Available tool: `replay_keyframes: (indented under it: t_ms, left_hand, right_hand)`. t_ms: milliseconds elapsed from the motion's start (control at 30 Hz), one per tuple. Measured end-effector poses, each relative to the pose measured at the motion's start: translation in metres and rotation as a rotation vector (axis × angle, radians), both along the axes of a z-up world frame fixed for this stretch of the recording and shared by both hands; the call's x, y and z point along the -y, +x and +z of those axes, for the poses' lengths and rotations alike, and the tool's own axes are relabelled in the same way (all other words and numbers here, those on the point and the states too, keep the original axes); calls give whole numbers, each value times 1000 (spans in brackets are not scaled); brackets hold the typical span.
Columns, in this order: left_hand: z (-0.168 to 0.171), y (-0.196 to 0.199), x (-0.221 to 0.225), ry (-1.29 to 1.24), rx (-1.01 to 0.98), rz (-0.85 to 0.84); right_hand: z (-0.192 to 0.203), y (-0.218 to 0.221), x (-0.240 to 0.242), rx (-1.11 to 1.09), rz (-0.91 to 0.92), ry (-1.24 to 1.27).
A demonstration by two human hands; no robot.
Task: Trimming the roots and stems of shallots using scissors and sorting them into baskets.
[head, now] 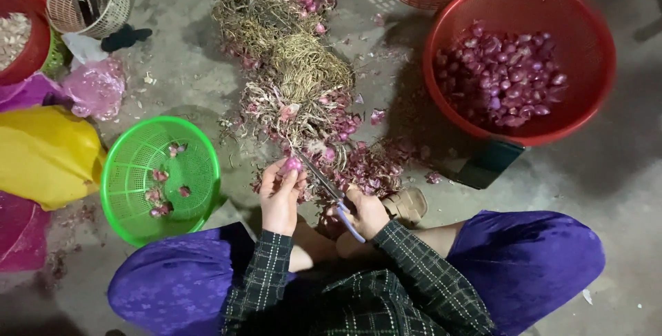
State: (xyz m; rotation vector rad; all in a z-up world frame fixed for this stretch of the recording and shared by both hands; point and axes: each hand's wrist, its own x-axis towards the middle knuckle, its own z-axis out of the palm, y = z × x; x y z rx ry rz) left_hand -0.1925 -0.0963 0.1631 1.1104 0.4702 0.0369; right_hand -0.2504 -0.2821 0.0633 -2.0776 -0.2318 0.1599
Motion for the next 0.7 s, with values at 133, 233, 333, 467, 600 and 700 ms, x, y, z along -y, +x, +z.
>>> replay_keyframes:
  t_ms: [133,233,333,467,600,700]
  left_hand:
    - [1,4,0,5,44,28]
    - [-2,4,-2,73,42,42]
    - [0,6,-1,162,20,31]
    - [11,8,1,225,-69,7]
    - [-57,17,-5,221,-188,-61]
    - [-68,36,24,267,-287,-73]
  right_hand:
    - [-2,2,5,-43,-2,24]
    - [-4,2,4,-57,6,26]
    - [7,2,1,-37,23,7]
    - [-14,2,3,-74,1,-110]
    - [-56,10,7,-231,-85,-175]
    - [-64,24,17,-330,-280,-223]
